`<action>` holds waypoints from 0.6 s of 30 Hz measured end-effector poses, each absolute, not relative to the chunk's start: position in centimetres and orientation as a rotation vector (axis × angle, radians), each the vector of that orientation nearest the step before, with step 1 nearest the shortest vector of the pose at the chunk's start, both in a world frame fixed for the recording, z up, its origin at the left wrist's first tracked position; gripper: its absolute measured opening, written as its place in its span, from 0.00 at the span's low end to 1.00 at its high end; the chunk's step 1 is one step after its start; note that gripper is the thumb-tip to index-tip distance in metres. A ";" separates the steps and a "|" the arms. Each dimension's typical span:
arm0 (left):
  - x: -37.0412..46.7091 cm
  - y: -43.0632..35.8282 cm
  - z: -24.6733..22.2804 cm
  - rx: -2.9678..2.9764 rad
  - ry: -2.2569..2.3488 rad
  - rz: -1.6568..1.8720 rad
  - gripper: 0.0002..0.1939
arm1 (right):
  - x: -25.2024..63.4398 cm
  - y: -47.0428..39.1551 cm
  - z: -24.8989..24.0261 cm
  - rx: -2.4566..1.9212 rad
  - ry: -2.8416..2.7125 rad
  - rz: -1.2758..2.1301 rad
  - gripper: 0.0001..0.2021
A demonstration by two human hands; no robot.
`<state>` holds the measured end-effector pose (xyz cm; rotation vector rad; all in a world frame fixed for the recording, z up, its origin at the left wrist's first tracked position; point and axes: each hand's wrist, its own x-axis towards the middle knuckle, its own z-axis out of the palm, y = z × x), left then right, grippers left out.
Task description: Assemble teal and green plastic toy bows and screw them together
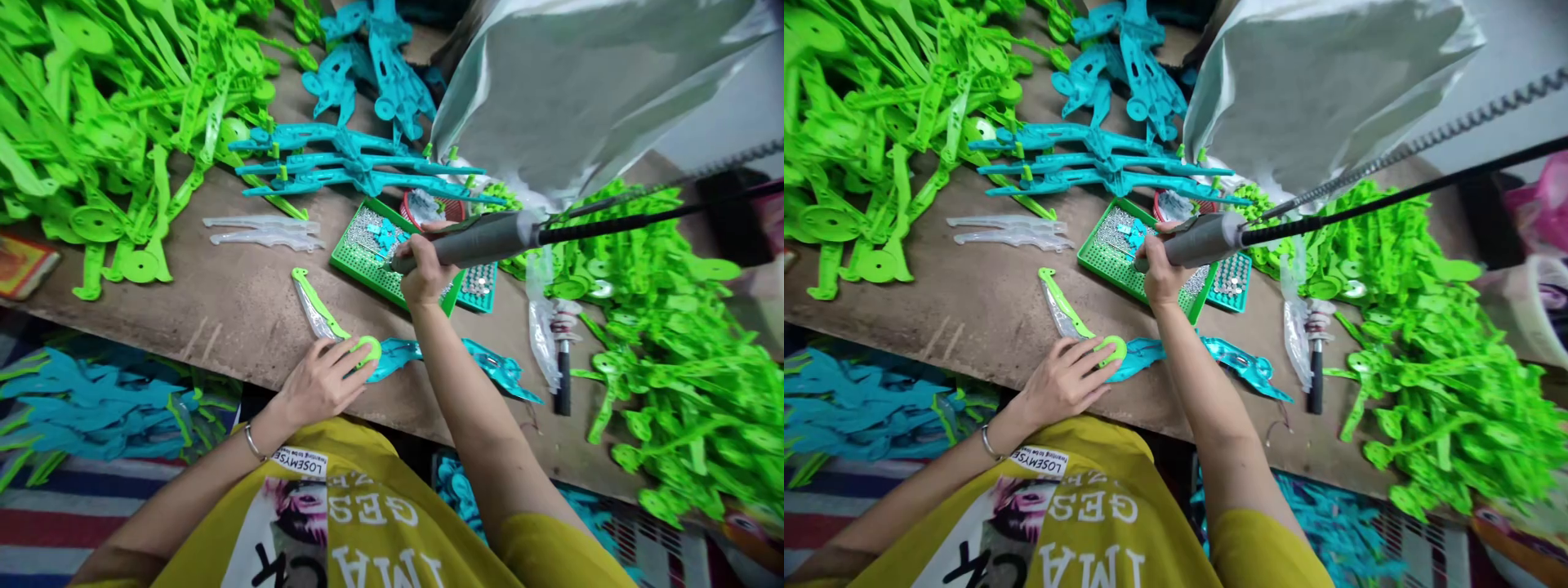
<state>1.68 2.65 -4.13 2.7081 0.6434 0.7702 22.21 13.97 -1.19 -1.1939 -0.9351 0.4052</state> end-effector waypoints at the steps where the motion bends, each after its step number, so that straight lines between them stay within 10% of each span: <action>1: 1.7 2.6 -4.2 2.712 0.640 0.789 0.17 | 22.3 14.0 -1.3 -1.183 -0.945 0.418 0.12; 18: 1.7 2.5 -5.3 2.650 0.572 0.963 0.15 | 15.5 6.6 3.0 -0.961 -1.127 0.771 0.11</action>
